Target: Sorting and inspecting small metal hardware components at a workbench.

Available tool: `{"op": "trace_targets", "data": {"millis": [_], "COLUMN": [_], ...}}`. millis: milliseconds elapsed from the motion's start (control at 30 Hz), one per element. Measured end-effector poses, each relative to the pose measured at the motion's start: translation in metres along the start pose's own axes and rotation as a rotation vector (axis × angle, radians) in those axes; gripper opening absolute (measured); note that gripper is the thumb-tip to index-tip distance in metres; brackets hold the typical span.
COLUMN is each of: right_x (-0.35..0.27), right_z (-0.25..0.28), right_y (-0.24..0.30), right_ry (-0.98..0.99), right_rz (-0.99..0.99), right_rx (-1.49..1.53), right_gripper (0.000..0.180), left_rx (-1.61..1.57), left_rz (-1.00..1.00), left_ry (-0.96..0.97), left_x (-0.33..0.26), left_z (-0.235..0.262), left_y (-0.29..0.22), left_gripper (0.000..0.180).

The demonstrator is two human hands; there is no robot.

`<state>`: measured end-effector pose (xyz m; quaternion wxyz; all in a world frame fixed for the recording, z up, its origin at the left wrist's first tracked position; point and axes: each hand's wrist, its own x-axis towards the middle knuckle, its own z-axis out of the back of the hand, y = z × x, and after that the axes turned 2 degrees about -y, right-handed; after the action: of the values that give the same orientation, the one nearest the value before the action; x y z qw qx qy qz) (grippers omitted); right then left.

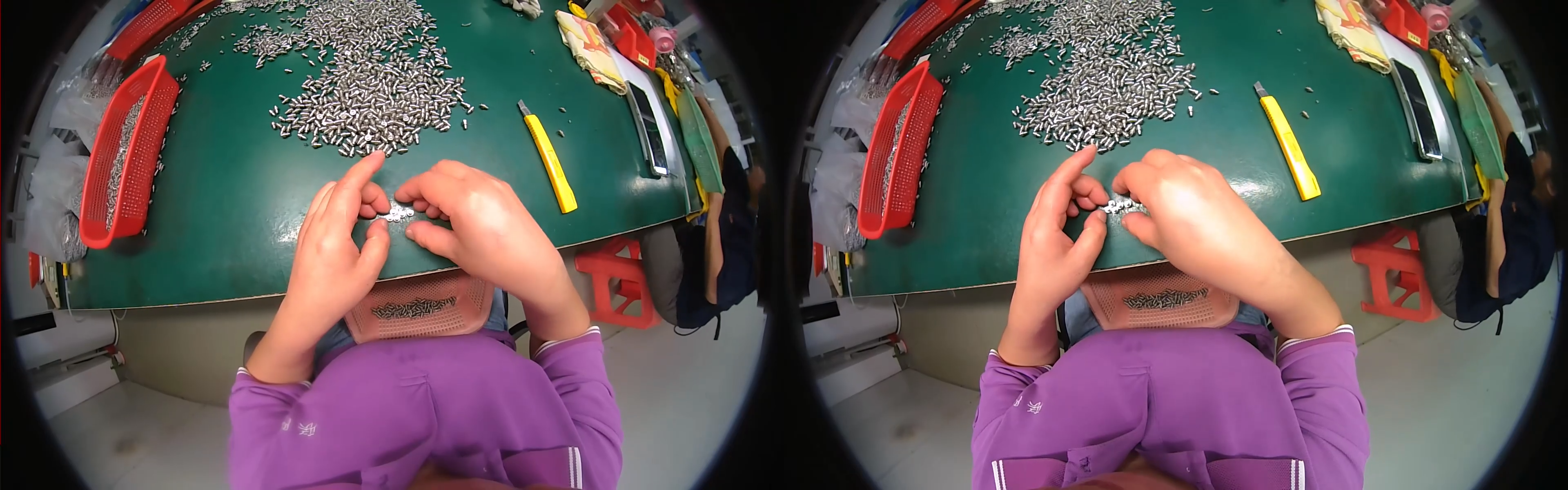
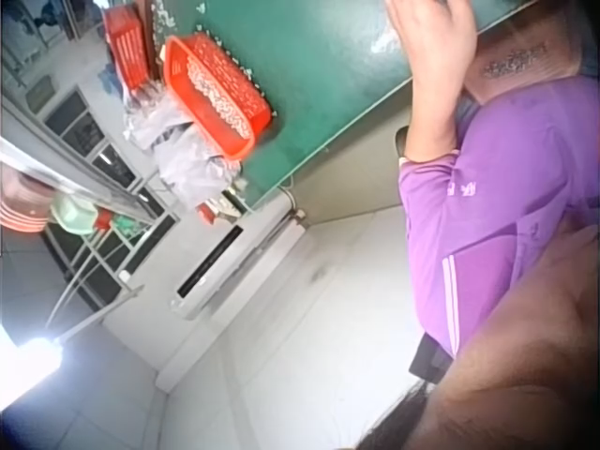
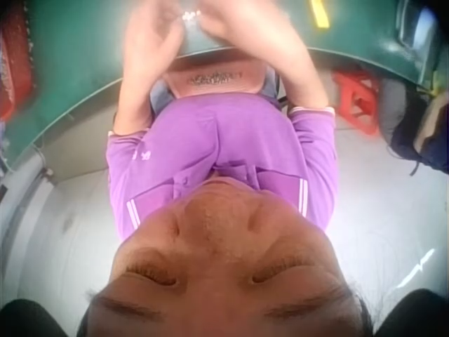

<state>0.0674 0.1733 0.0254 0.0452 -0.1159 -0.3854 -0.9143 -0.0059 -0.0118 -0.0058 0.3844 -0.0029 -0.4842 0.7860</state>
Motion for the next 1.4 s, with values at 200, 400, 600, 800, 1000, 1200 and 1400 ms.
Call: {"op": "trace_targets", "data": {"millis": [200,400,600,800,1000,1200,1400], "right_x": [-0.001,-0.017,-0.044,-0.028,0.012,0.027,0.014], "right_z": [-0.008,-0.006,0.006,0.02,0.02,-0.001,-0.005], "right_y": [0.001,0.001,0.002,-0.008,-0.02,-0.022,-0.015], "right_ry": [-0.007,-0.009,0.109,0.021,-0.164,-0.089,-0.086], "right_rz": [0.015,0.106,0.202,0.141,0.094,0.126,0.116], "right_rx": [-0.018,-0.06,0.064,0.016,-0.213,-0.212,-0.097], "right_gripper": [0.02,0.018,0.018,0.026,0.031,0.024,0.014], "left_rx": [-0.038,0.032,-0.02,-0.042,0.269,0.246,0.099], "left_rz": [0.007,-0.079,-0.131,0.01,0.045,0.003,0.009], "left_ry": [-0.032,0.056,0.302,0.107,-0.04,-0.033,-0.015], "left_x": [-0.001,-0.004,-0.021,-0.013,0.016,0.024,0.014], "left_z": [-0.003,0.004,0.022,0.022,0.013,-0.002,-0.005], "left_y": [0.002,-0.001,-0.029,-0.022,-0.004,-0.001,0.0], "left_gripper": [0.065,0.061,0.061,0.06,0.072,0.073,0.074]}}
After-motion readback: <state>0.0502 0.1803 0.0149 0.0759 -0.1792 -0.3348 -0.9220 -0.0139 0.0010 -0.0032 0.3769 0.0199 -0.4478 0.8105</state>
